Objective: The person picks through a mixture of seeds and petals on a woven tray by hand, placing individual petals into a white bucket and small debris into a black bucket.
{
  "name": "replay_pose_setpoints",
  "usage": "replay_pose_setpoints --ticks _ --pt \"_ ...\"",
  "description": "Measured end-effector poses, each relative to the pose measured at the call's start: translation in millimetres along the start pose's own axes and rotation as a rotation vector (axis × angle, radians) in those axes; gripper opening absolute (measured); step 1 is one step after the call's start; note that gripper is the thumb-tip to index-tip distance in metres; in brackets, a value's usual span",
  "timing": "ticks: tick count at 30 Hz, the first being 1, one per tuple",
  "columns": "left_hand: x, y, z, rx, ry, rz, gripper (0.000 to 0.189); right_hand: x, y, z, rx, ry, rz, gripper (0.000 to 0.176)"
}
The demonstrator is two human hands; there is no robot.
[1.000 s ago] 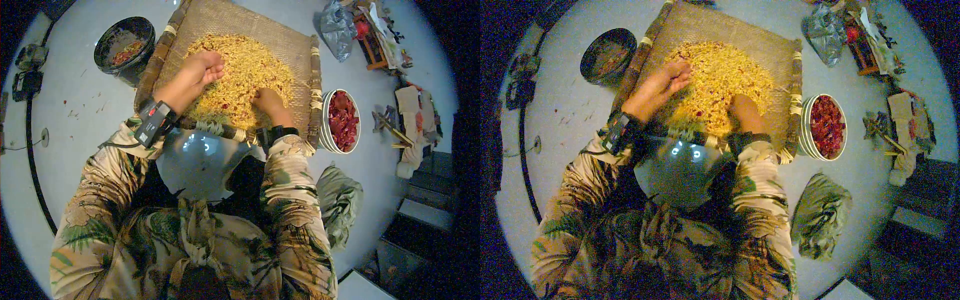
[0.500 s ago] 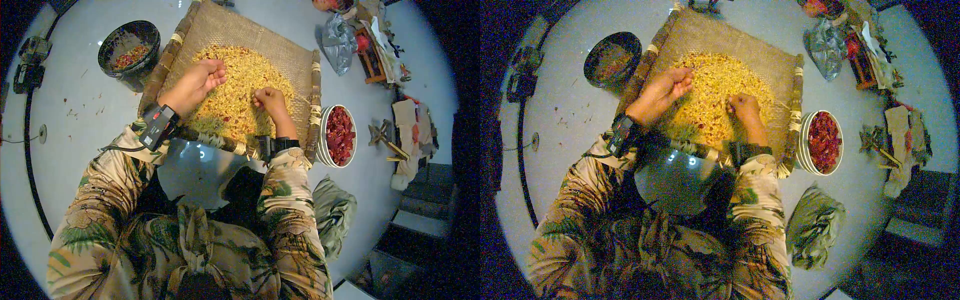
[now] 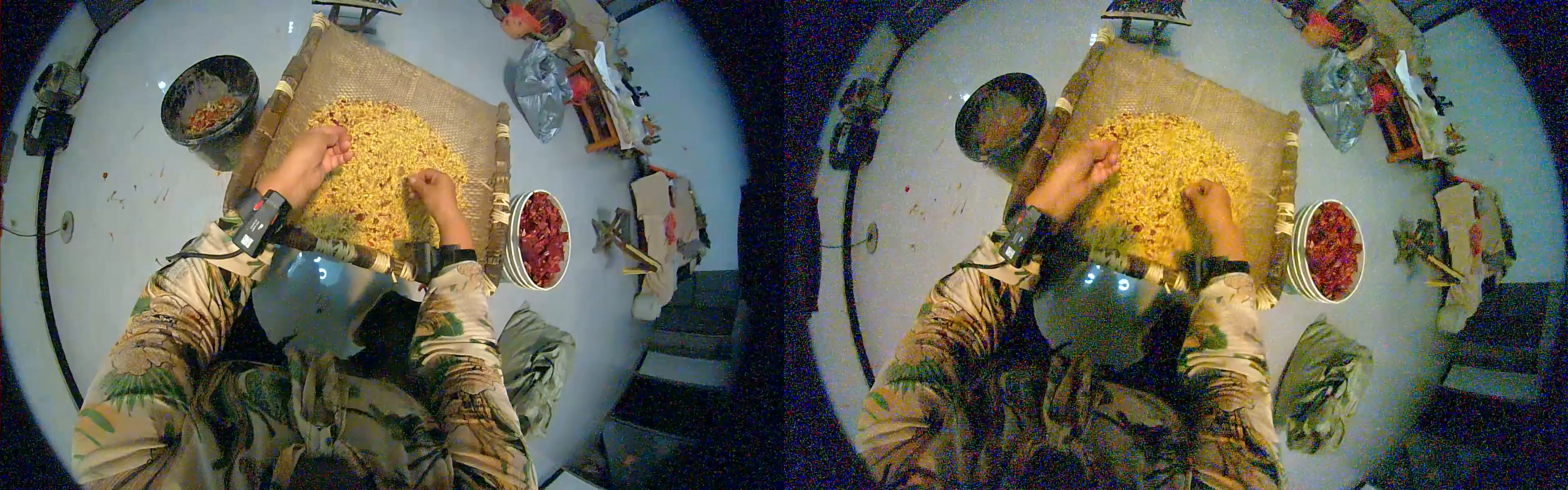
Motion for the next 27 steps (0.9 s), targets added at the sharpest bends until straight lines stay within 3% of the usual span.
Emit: replay_pose_setpoints --ticks 2,5,8,9,12,15,19,22,23,27 --pt "-3.3 2.7 -1.7 0.064 -0.005 0.043 0.009 -0.8 4.6 -1.6 -0.043 0.046 -0.163 0.016" --pt "-9.5 3.7 -2.9 -0.01 0.131 -0.033 0.011 9.3 4.4 -8.3 -0.034 0.089 -0.456 0.013" --pt "-13.1 4.0 0.1 -0.197 0.218 -0.211 0.01 24.2 -4.7 -21.5 0.063 0.201 -0.207 0.019" --pt "-14.0 4.9 1.6 -0.214 0.242 -0.285 0.011 24.6 -11.8 -19.5 0.112 0.177 -0.266 0.03" --pt "-11.4 10.1 6.2 -0.165 0.336 -0.521 0.012 72.6 -30.7 -33.8 0.195 0.228 -0.225 0.031" --pt "-5.6 10.9 8.5 -0.161 0.251 -0.408 0.013 110.1 -50.0 -52.2 0.114 0.609 -0.434 0.035" --pt "4.3 10.4 10.5 -0.2 0.368 -0.625 0.013 102.6 -72.8 -54.9 0.261 0.584 -0.584 0.042" --pt "1.9 6.5 8.8 -0.123 0.335 -0.65 0.013 95.3 -75.4 -51.8 0.218 0.618 -0.625 0.042" --pt "-0.1 4.2 7.0 -0.183 0.392 -0.647 0.014 92.0 -74.8 -49.5 0.198 0.607 -0.643 0.039" --pt "-18.6 1.9 -0.9 -0.148 0.279 -0.439 0.014 66.9 -69.8 -38.5 0.109 0.579 -0.644 0.035"
Point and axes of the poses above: each hand's wrist, its own z-axis towards the middle knuckle, its own y-axis out of the back of the hand, x = y × z, the point moved 4 cm from there along z, towards the middle knuckle, and after that the axes turned 8 degrees about z, right-handed, at the moved point
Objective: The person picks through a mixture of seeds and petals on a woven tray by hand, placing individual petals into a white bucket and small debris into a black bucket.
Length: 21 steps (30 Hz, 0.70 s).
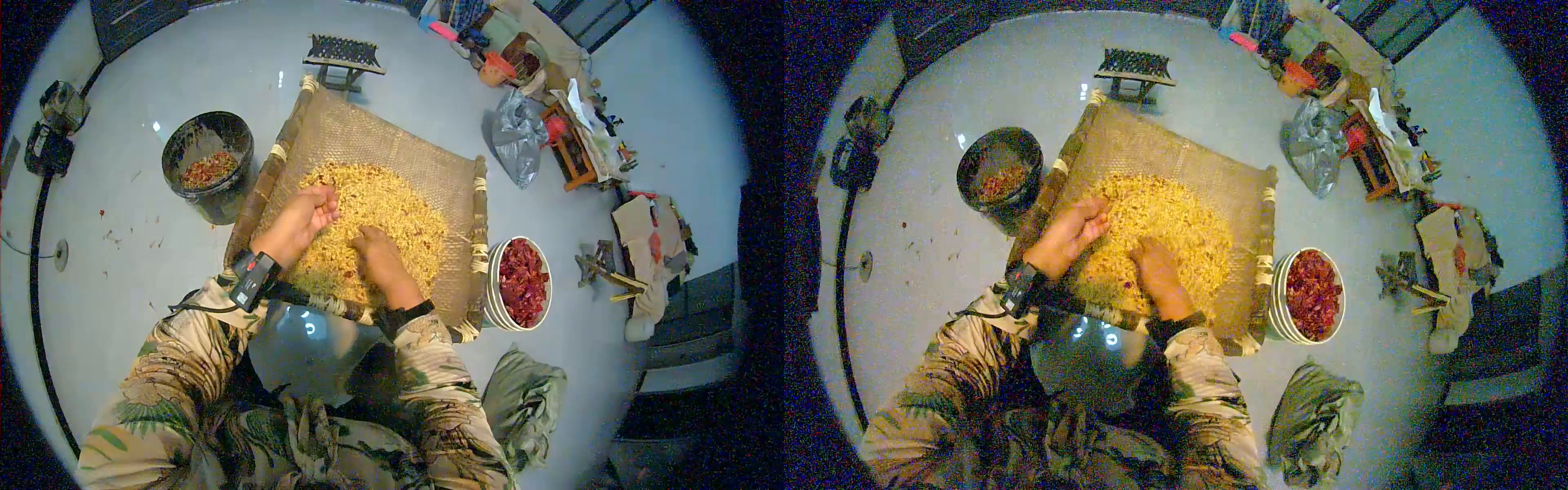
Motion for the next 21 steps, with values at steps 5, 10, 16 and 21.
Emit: replay_pose_setpoints --ticks 5,10,16,21 --pt "-8.5 -0.9 -6.7 -0.072 -0.05 0.013 0.014 -14.7 7.3 -5.6 0.007 -0.084 0.002 0.034" --pt "0.7 7.1 1.3 -0.034 0.107 -0.198 0.015 -28.1 18.7 -15.3 0.123 -0.29 0.074 0.04" --pt "5.2 10.1 4.9 0.089 -0.046 -0.013 0.014 -28.4 22.1 -23.1 0.272 -0.439 0.016 0.049" --pt "0.0 2.8 -4.9 -0.013 -0.128 0.103 0.014 -17.8 7.2 -12.2 0.232 -0.41 -0.07 0.04"
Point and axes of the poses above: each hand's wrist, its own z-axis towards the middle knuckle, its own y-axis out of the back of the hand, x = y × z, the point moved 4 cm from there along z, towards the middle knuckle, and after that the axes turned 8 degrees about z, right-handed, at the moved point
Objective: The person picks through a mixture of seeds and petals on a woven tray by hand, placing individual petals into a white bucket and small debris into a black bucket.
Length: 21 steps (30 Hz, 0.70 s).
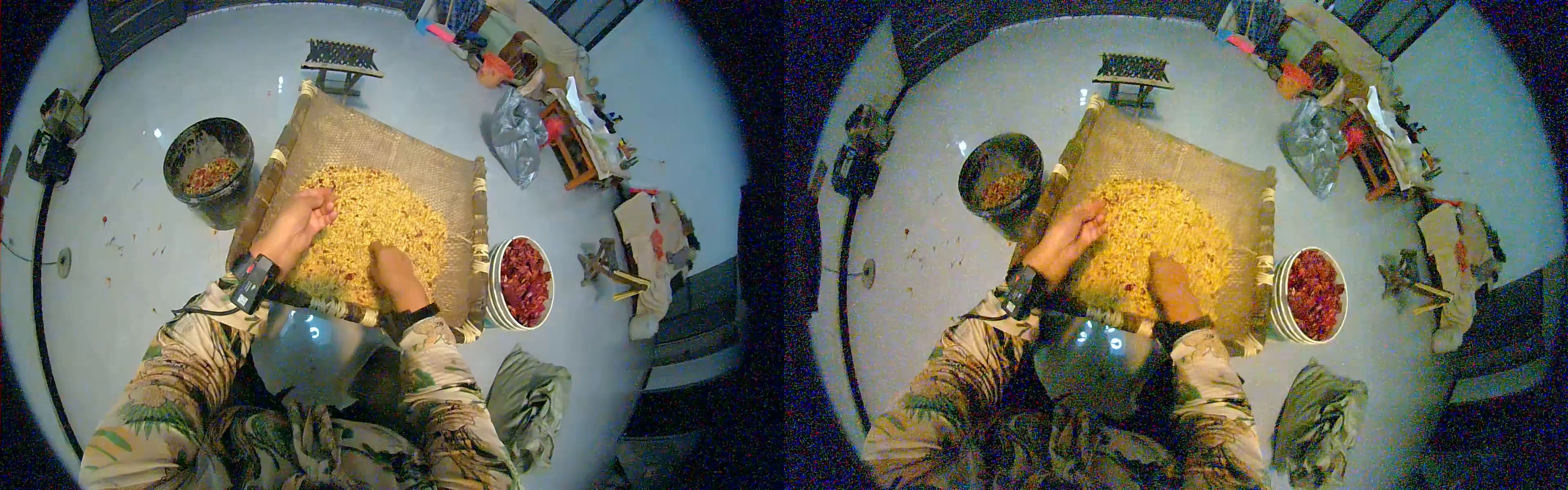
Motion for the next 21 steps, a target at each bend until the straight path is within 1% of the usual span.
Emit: replay_pose_setpoints --ticks 1,2,3,6,7,8,10,11,14,15,17,18,20,21 --pt "-4.6 -3.3 -3.8 -0.025 0.01 0.005 0.014 -0.8 -3.8 2.4 -0.024 -0.005 0.033 0.037" --pt "-10.0 -6.0 -2.9 -0.055 0.148 -0.134 0.015 -0.5 -5.9 3.2 -0.046 -0.013 0.067 0.034" --pt "-8.7 -7.9 -1.4 -0.089 0.289 -0.273 0.015 -1.9 -5.6 3.1 -0.08 0.012 0.166 0.033" --pt "13.9 -4.8 9.9 -0.068 0.263 -0.231 0.015 -7.4 7.7 5.1 -0.153 0.069 0.434 0.03" --pt "5.0 -11.5 2.4 0.002 0.23 -0.205 0.015 -11.5 9.2 7.4 -0.164 0.077 0.504 0.029" --pt "14.1 -12.9 8.5 0.066 0.235 -0.123 0.015 -12.0 15.4 8.8 -0.179 0.085 0.573 0.028" --pt "34.7 -14.8 22.6 0.198 0.252 0.038 0.015 -8.7 34.5 1.8 -0.194 0.068 0.55 0.028" --pt "34.1 -18.9 18.2 0.252 0.284 0.136 0.015 -7.4 42.3 1.6 -0.202 0.065 0.539 0.029" --pt "38.4 -25.7 12.0 0.337 0.292 0.202 0.015 -13.7 40.0 4.7 -0.239 0.105 0.528 0.027" --pt "41.4 -23.2 17.3 0.406 0.278 0.22 0.018 -15.9 37.6 3.6 -0.205 0.072 0.521 0.028" --pt "32.2 -16.9 26.8 0.339 0.219 0.235 0.017 -13.5 41.7 1.9 -0.145 0.012 0.508 0.031" --pt "28.5 -9.1 23.9 0.296 0.205 0.25 0.017 -16.6 33.1 1.2 -0.146 0.04 0.488 0.031" --pt "7.5 4.6 27.7 0.284 0.158 0.238 0.019 -23.3 36.2 3.4 -0.18 0.107 0.419 0.03" --pt "-4.6 13.6 29.4 0.279 0.134 0.234 0.019 -24.8 38.2 0.8 -0.208 0.084 0.417 0.029"
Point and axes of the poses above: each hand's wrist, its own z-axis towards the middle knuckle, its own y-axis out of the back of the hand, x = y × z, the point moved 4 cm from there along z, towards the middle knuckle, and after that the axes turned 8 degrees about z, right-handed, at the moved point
